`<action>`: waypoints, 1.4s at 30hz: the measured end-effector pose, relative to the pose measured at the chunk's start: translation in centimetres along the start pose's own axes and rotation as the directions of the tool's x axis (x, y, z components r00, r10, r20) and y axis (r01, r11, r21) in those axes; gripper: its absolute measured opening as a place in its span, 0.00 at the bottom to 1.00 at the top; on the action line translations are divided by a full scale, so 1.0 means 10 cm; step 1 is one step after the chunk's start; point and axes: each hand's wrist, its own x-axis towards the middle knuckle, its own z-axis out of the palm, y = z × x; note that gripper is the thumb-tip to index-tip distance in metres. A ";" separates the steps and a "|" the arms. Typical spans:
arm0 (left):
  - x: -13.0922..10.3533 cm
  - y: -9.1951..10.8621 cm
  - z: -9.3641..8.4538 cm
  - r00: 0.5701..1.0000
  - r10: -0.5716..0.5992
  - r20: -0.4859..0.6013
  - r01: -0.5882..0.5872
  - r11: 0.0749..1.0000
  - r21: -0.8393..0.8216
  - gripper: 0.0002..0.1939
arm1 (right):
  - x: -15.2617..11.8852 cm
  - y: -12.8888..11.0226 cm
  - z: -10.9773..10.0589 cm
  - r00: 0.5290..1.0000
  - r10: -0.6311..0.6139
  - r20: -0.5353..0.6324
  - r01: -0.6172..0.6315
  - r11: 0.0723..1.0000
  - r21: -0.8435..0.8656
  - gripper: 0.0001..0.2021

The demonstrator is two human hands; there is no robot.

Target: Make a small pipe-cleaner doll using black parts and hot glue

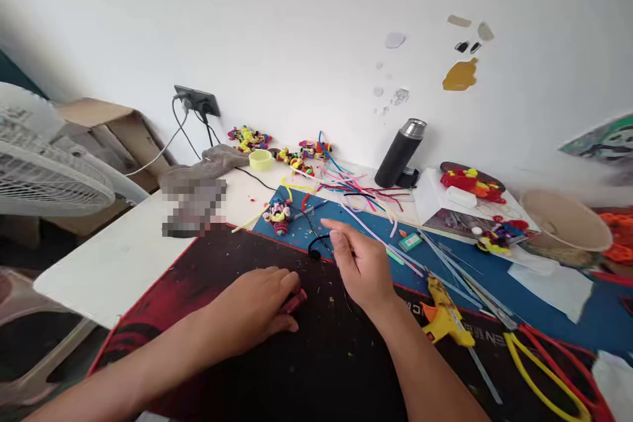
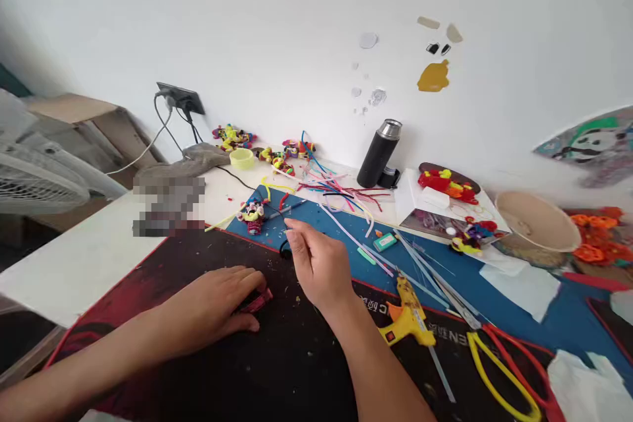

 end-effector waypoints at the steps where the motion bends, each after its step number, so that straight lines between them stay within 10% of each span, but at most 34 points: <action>1: 0.04 -0.03 -0.06 1.000 -0.008 0.003 0.008 0.999 -0.048 0.12 | 0.00 0.00 -0.01 1.000 -0.002 -0.007 0.002 1.000 -0.005 0.19; 8: 0.43 -0.26 -0.32 0.959 0.106 -0.265 -0.081 0.991 0.104 0.09 | 0.01 0.00 -0.01 1.000 0.021 -0.018 -0.021 1.000 0.009 0.18; 17: 0.84 -0.33 -0.31 0.927 0.324 -0.187 -0.295 0.941 0.166 0.05 | 0.04 0.05 -0.09 0.976 0.204 -0.079 -0.191 0.972 0.140 0.24; 24: 0.82 -0.32 -0.66 0.795 0.203 -0.572 -0.331 0.935 -0.129 0.11 | 0.06 0.03 -0.09 0.955 0.281 -0.098 -0.245 0.928 0.280 0.23; 33: 0.80 -0.33 -0.91 0.853 -0.035 -0.521 -0.410 0.574 -0.709 0.19 | 0.12 0.08 -0.14 0.905 0.401 -0.142 -0.333 0.877 0.347 0.25; 42: 0.77 -0.39 -0.74 0.954 0.106 -0.281 -0.287 0.599 -0.748 0.18 | 0.10 0.10 -0.03 0.893 0.439 0.099 -0.449 0.849 0.278 0.26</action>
